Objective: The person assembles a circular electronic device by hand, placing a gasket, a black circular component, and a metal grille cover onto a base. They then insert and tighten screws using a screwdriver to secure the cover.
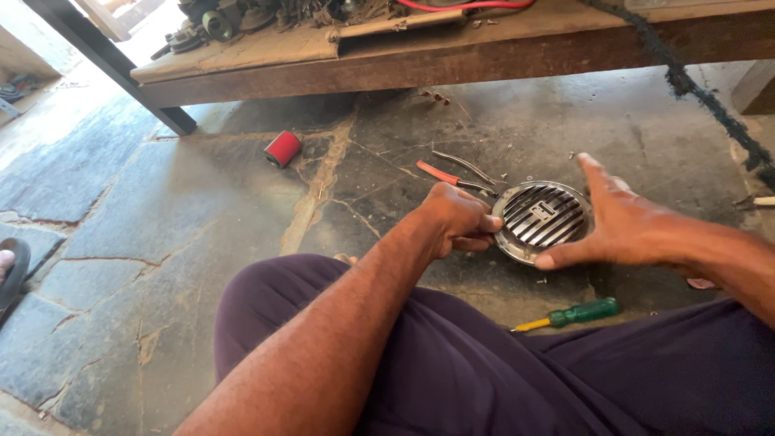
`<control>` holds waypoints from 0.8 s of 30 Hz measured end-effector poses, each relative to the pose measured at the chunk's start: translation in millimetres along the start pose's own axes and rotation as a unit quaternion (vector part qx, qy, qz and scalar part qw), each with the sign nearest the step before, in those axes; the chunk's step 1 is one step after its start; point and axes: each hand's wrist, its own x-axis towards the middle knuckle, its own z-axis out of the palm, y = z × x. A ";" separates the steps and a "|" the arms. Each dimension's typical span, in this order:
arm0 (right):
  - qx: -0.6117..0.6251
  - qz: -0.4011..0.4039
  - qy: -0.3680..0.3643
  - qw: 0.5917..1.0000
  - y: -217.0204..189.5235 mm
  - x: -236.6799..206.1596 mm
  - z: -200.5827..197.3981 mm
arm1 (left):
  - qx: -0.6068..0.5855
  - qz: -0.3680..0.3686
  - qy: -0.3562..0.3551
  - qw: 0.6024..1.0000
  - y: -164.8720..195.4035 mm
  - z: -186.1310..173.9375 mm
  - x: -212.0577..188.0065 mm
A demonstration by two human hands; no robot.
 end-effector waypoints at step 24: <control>-0.046 0.004 -0.052 0.998 4.2 0.7 -4.3 | -0.007 0.026 -0.008 1.000 -2.2 4.0 1.8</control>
